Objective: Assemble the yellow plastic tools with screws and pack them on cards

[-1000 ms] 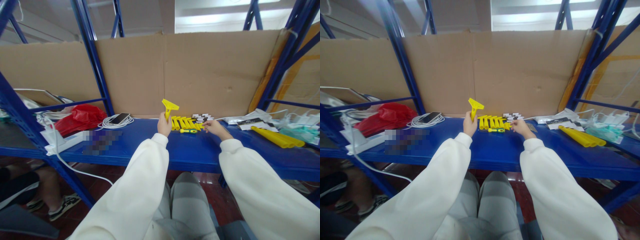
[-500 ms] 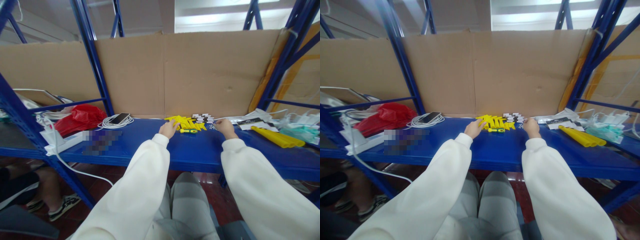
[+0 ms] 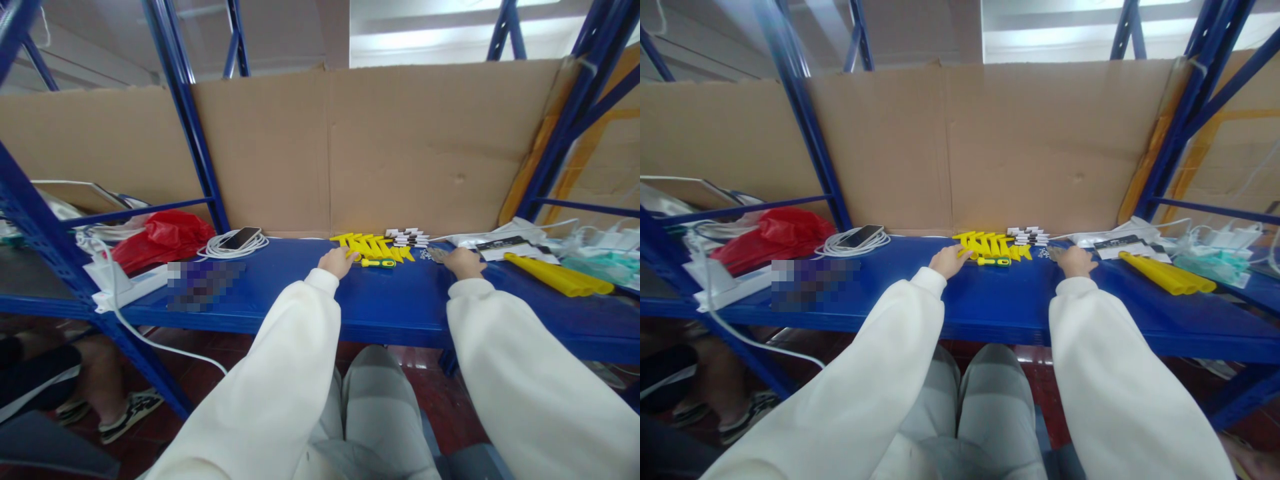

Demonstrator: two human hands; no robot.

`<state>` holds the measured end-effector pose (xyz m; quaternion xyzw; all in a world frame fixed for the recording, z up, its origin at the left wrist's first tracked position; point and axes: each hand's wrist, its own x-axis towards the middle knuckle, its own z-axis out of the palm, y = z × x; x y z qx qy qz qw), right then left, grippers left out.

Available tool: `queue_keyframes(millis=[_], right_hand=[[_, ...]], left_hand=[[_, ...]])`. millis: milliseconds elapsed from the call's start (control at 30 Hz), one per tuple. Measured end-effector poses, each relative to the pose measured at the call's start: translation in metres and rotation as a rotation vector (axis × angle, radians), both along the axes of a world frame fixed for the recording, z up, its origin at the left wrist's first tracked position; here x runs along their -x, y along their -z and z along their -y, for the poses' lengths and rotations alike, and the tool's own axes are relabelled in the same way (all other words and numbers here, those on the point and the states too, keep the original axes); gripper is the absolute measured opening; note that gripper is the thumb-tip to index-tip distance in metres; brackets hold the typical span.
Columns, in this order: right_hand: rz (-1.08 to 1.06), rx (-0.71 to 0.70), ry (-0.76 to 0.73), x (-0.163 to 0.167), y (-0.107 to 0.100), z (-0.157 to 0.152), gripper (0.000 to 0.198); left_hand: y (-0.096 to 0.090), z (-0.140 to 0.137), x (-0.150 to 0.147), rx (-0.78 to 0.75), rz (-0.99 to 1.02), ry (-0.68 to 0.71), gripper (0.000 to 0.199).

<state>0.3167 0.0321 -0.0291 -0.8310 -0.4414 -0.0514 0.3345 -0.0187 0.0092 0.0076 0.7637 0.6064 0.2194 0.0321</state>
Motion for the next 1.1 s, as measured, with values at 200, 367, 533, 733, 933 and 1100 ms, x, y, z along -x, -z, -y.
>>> queue_keyframes(millis=[200, 367, 533, 733, 933, 1100], right_hand=[[-0.026, 0.108, 0.108, 0.017, -0.008, 0.008, 0.045], [-0.028, 0.115, 0.152, 0.019, -0.004, 0.012, 0.044], [-0.047, 0.103, 0.207, 0.024, -0.005, 0.017, 0.044], [-0.086, 0.122, 0.262, 0.029, -0.012, 0.025, 0.044], [-0.102, 0.057, 0.259, 0.022, -0.008, 0.025, 0.044], [-0.094, -0.004, 0.252, -0.001, 0.003, 0.008, 0.044]], left_hand=[[0.001, -0.001, 0.0, 0.018, -0.028, -0.005, 0.044], [0.0, -0.001, 0.0, 0.028, -0.048, -0.009, 0.044], [0.0, 0.0, -0.001, 0.029, -0.044, 0.001, 0.044], [0.001, -0.001, 0.0, 0.027, -0.019, 0.01, 0.044], [0.001, 0.0, -0.001, 0.031, -0.022, 0.022, 0.043], [0.002, 0.0, -0.001, 0.021, -0.011, 0.019, 0.043]])
